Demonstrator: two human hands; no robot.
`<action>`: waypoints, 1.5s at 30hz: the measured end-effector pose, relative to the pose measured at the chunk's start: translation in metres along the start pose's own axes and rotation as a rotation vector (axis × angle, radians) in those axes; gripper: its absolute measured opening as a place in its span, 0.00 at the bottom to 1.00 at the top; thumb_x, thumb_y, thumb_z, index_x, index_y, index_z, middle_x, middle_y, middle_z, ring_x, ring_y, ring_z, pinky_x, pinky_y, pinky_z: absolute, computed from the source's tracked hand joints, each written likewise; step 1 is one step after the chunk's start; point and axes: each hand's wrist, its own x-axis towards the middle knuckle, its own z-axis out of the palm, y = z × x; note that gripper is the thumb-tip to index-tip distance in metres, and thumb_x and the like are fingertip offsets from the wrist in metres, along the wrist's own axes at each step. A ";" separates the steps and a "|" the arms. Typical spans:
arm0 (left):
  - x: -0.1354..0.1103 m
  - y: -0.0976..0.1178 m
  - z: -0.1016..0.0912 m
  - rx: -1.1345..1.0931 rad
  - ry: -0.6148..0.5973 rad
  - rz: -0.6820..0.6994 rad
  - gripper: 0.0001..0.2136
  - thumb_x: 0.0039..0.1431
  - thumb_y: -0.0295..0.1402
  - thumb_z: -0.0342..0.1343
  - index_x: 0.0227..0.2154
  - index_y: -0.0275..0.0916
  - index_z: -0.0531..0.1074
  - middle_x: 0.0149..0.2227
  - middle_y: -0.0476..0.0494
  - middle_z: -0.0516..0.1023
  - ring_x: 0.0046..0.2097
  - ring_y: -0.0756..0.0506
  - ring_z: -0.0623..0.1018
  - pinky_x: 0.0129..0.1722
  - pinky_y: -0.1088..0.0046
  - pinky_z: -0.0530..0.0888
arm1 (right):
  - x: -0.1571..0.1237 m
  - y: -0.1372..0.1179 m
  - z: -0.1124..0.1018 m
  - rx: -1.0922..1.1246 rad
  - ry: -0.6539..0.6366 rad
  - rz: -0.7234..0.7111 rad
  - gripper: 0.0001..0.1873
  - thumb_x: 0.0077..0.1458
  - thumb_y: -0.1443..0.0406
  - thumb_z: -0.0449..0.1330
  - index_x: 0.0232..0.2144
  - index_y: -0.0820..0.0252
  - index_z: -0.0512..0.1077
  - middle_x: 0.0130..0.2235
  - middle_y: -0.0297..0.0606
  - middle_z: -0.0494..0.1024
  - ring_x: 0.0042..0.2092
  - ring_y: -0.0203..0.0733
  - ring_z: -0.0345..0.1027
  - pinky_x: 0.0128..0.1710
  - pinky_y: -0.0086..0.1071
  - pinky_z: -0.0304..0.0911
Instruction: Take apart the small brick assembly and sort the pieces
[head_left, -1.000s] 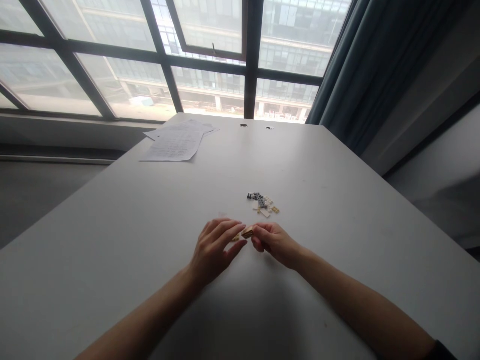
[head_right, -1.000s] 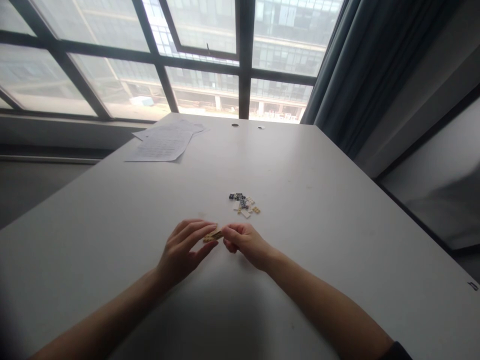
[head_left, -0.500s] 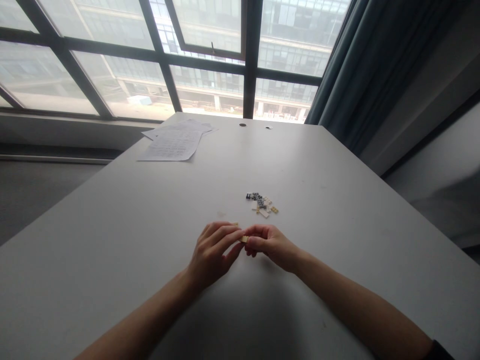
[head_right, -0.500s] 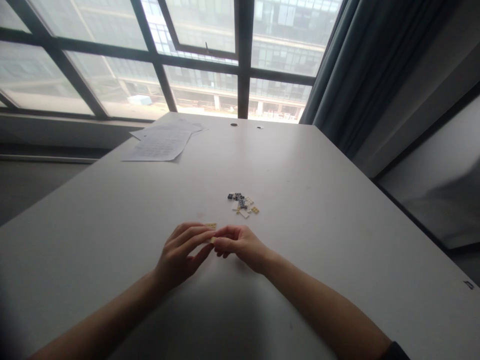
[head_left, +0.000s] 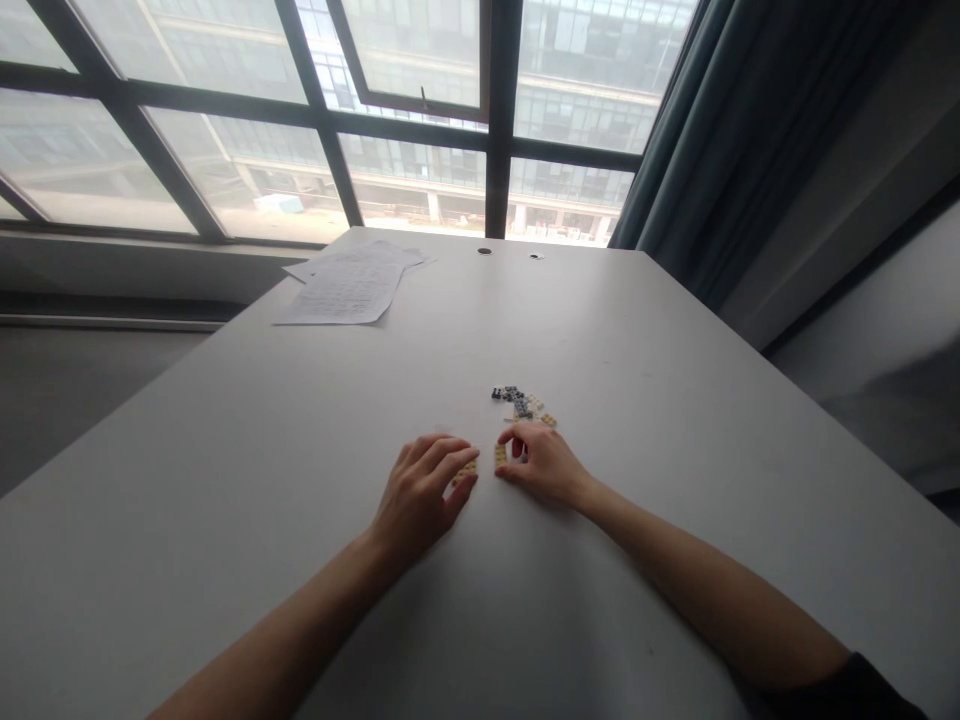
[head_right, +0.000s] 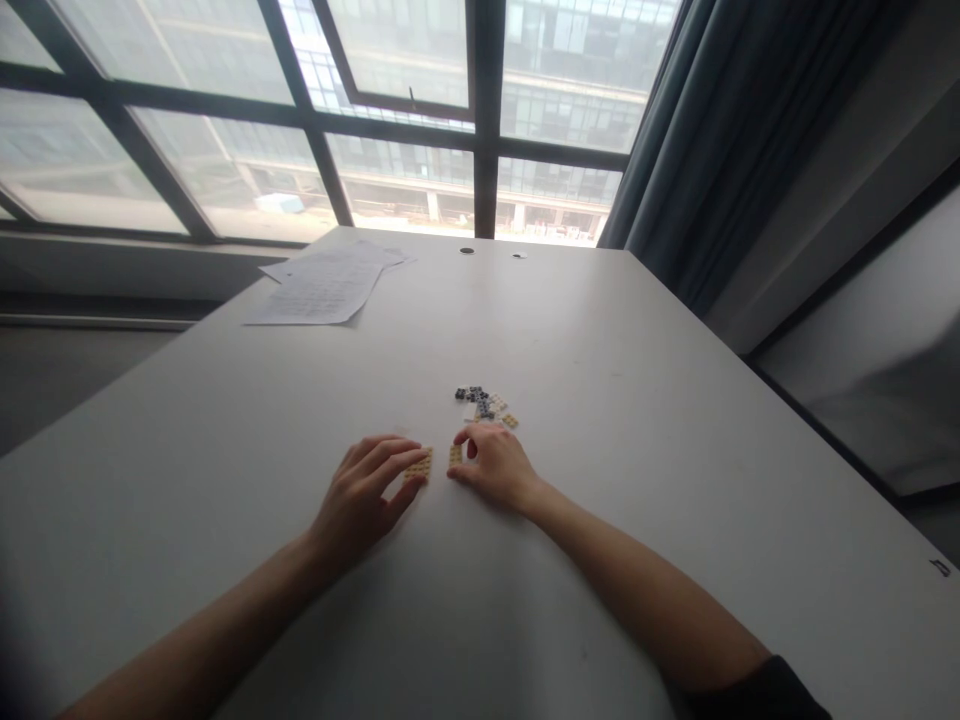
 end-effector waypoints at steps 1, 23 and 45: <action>0.000 0.000 0.000 0.005 -0.017 -0.006 0.09 0.59 0.30 0.54 0.42 0.40 0.72 0.42 0.42 0.77 0.48 0.42 0.72 0.47 0.62 0.69 | 0.002 0.000 0.002 -0.010 0.001 -0.013 0.14 0.42 0.66 0.69 0.34 0.59 0.73 0.28 0.31 0.71 0.33 0.37 0.63 0.38 0.32 0.58; 0.002 0.002 -0.001 0.020 -0.284 0.125 0.16 0.62 0.37 0.51 0.51 0.42 0.70 0.51 0.40 0.75 0.55 0.39 0.69 0.54 0.57 0.64 | 0.015 0.054 -0.037 -0.183 0.167 0.056 0.11 0.53 0.69 0.59 0.39 0.58 0.76 0.39 0.39 0.74 0.44 0.42 0.66 0.48 0.37 0.59; 0.000 0.000 0.001 0.017 -0.309 0.114 0.16 0.63 0.37 0.50 0.52 0.40 0.68 0.56 0.42 0.71 0.58 0.39 0.66 0.56 0.56 0.62 | 0.024 0.073 -0.044 -0.160 0.181 0.049 0.18 0.51 0.75 0.52 0.40 0.61 0.76 0.42 0.41 0.75 0.47 0.43 0.65 0.51 0.36 0.58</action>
